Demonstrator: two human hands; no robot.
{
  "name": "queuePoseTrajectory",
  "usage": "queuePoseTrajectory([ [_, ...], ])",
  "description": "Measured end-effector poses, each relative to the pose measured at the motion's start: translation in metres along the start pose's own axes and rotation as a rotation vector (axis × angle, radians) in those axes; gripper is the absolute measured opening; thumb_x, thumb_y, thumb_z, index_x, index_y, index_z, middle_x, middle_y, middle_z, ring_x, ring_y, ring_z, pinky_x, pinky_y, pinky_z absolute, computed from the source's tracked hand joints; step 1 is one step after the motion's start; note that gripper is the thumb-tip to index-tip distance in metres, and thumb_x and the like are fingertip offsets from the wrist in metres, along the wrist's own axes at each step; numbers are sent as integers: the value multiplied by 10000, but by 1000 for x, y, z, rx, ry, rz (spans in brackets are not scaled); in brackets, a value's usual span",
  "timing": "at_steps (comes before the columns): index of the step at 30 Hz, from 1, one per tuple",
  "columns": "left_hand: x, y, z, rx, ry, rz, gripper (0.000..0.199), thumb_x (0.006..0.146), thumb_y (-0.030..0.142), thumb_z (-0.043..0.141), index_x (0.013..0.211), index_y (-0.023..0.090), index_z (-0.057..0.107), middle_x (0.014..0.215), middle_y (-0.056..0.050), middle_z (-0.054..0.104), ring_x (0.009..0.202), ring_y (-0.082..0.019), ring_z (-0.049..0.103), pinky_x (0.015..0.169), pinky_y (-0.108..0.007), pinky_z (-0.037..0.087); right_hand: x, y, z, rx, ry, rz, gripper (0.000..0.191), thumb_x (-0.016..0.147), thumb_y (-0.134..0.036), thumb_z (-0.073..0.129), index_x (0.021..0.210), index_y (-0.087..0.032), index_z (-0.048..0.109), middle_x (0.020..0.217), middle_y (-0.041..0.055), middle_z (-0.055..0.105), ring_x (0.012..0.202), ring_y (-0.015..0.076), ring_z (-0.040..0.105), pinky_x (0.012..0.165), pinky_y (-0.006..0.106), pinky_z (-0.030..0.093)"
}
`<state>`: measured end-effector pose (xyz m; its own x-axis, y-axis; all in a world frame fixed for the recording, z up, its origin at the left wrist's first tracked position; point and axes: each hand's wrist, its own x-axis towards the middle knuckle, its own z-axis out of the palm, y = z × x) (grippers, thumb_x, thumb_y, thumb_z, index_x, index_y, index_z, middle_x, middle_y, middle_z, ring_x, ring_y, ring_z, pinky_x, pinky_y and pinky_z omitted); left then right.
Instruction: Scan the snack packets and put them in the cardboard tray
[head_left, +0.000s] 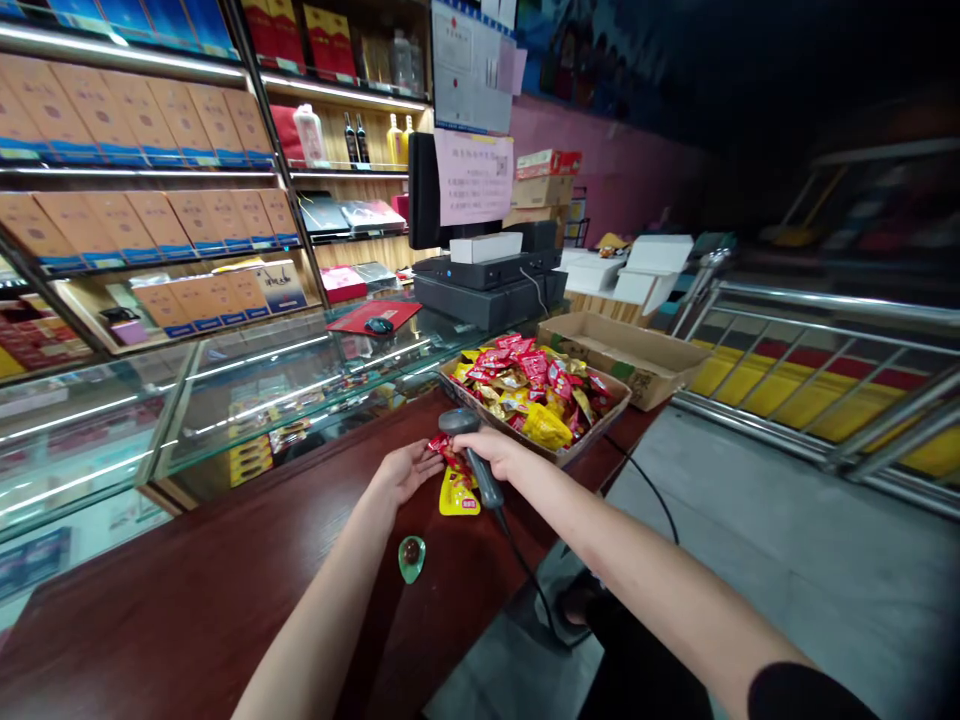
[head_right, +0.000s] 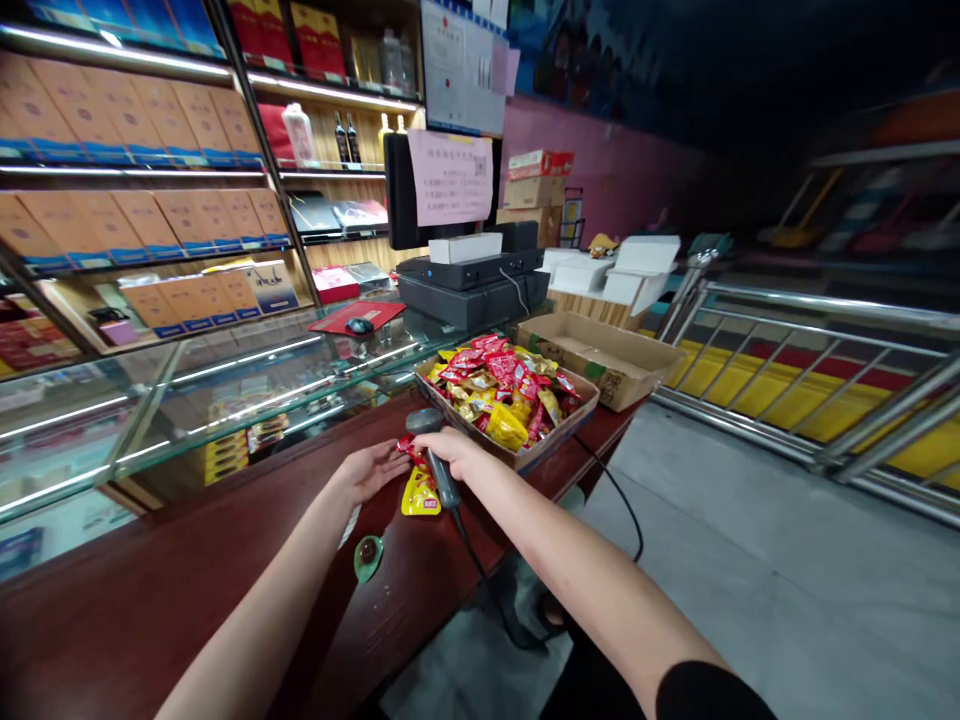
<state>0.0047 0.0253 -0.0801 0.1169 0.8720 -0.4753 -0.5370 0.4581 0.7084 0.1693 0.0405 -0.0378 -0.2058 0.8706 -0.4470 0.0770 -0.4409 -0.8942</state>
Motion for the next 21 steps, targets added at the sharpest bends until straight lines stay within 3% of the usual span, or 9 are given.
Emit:
queuePoseTrajectory([
  [2,-1,-2,1,6,3,89,382,821,46,554,1200,83,521,1002,-162,665,835,-172,675,851,-321,533,0,-1,3,9,7,-34,72,562,-72,599,561,-134,561,405,-42,481,409,90,433,447,215,360],
  [5,-1,-4,3,25,17,242,477,764,25,639,1221,58,506,888,-128,684,750,-150,669,815,-309,537,-2,-6,7,31,-3,-80,87,564,-66,606,573,-143,567,414,-56,475,431,81,430,480,209,368],
  [9,-2,-1,6,207,188,427,747,693,196,769,1341,96,412,812,-75,676,653,-130,638,664,-268,527,-13,-17,13,100,-65,-110,84,582,-70,607,614,-148,599,482,-32,549,483,94,490,524,216,401],
  [12,-4,4,6,335,293,505,843,602,324,824,1335,130,455,874,-86,682,723,-150,650,653,-239,506,-20,-22,15,216,-51,-116,133,589,-56,604,682,-148,628,556,-19,604,528,98,531,553,210,425],
  [14,-6,7,6,352,238,494,753,606,399,805,1257,125,545,924,-108,687,764,-168,655,649,-237,503,-22,-23,15,269,-45,-83,143,605,-64,602,713,-154,630,561,-18,609,528,107,543,571,221,448],
  [17,-11,9,8,351,52,425,566,655,491,738,1070,112,673,884,-112,699,705,-176,654,608,-261,508,-21,-20,15,321,-90,-10,124,645,-97,596,749,-161,620,540,-15,599,506,129,554,579,259,478],
  [21,-21,14,13,336,-73,453,481,623,431,774,993,130,712,802,-73,713,675,-181,651,632,-288,513,-17,-12,15,314,-89,-92,144,652,-101,611,786,-151,606,598,12,642,569,155,614,637,292,513],
])
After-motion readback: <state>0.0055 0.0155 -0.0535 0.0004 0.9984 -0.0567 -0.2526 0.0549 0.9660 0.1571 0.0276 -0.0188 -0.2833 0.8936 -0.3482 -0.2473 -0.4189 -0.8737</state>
